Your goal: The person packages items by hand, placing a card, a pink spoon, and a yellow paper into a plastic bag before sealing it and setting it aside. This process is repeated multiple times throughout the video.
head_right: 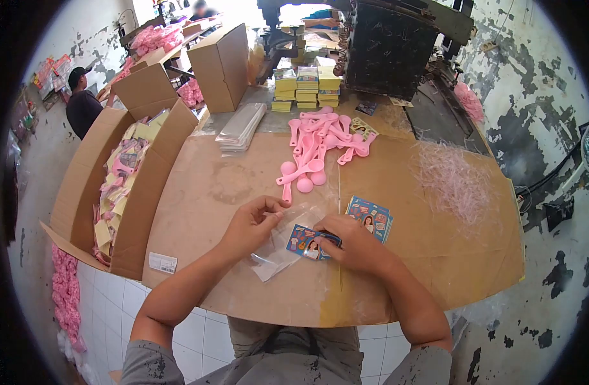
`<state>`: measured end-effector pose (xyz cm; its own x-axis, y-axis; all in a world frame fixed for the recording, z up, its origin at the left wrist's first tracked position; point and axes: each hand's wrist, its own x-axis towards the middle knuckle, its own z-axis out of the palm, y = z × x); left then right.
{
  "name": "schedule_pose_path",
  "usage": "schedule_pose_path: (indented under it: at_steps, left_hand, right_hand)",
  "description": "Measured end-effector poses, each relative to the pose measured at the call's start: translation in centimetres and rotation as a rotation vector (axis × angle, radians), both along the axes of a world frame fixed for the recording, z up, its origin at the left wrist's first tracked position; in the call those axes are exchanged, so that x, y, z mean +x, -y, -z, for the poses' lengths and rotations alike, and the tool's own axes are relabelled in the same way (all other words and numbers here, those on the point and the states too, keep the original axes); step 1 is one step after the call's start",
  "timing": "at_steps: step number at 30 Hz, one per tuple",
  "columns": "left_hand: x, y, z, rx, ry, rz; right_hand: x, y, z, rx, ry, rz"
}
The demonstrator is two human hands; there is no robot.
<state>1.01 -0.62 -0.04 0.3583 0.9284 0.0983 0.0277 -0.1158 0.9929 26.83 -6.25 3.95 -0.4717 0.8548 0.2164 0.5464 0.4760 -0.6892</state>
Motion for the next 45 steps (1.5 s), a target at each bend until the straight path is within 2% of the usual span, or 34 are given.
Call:
schedule_pose_path:
  at_steps: [3, 6, 10, 13, 16, 19, 22, 25, 27, 31, 34, 37, 40, 43, 45]
  left_hand:
    - [-0.4, -1.0, -0.1, -0.071, 0.234, 0.059]
    - [-1.4, -0.6, -2.3, -0.242, 0.336, 0.173]
    - [-1.4, 0.0, -3.7, -0.228, 0.240, 0.204]
    - [-0.7, 0.7, -3.4, -0.175, 0.187, 0.182]
    - [-0.3, 1.4, -3.5, -0.190, 0.191, 0.174]
    - [0.0, 1.6, -3.3, -0.194, 0.193, 0.169]
    - [0.0, 1.7, -2.9, -0.137, 0.119, 0.190]
    - [-0.1, 2.1, -3.0, -0.088, -0.011, 0.224]
    - [0.0, 2.5, -3.6, -0.090, -0.077, 0.254]
    - [-0.1, 2.2, -2.9, -0.135, 0.034, 0.239]
    - [-0.1, 2.1, -2.9, -0.136, 0.067, 0.235]
    - [0.0, 2.3, -2.9, -0.144, 0.079, 0.251]
    - [0.1, 2.5, -2.9, -0.077, -0.003, 0.310]
    - [0.3, 3.0, -3.1, -0.016, -0.122, 0.388]
    - [0.3, 3.3, -3.7, -0.021, -0.161, 0.430]
  right_hand:
    - [0.1, -0.1, 0.4, 0.007, 0.011, 0.003]
    - [0.2, -0.3, 0.4, -0.032, -0.058, 0.017]
    - [0.1, -0.3, 0.6, -0.200, -0.302, 0.174]
    - [-0.2, -0.3, 0.2, -0.284, -0.663, 0.296]
    - [0.5, -0.6, 0.6, -0.124, -0.726, 0.307]
    - [0.4, -0.5, 0.6, -0.172, -0.776, 0.311]
    - [0.6, -0.5, 0.9, -0.092, -0.489, 0.258]
    - [0.2, -0.5, -0.1, 0.163, -0.194, 0.175]
    - [0.2, -0.4, 0.7, 0.113, -0.330, 0.272]
    - [-0.8, -0.3, 0.2, 0.062, -0.706, 0.356]
    - [-0.3, -0.5, 0.7, 0.106, -0.537, 0.314]
    - [0.3, -0.1, -0.8, 0.109, -0.259, 0.207]
    - [0.1, -0.3, -0.8, 0.105, -0.197, 0.081]
    - [-1.4, 0.1, 0.8, 0.017, -0.359, 0.120]
    - [-1.8, 0.6, 0.8, -0.162, -0.569, 0.148]
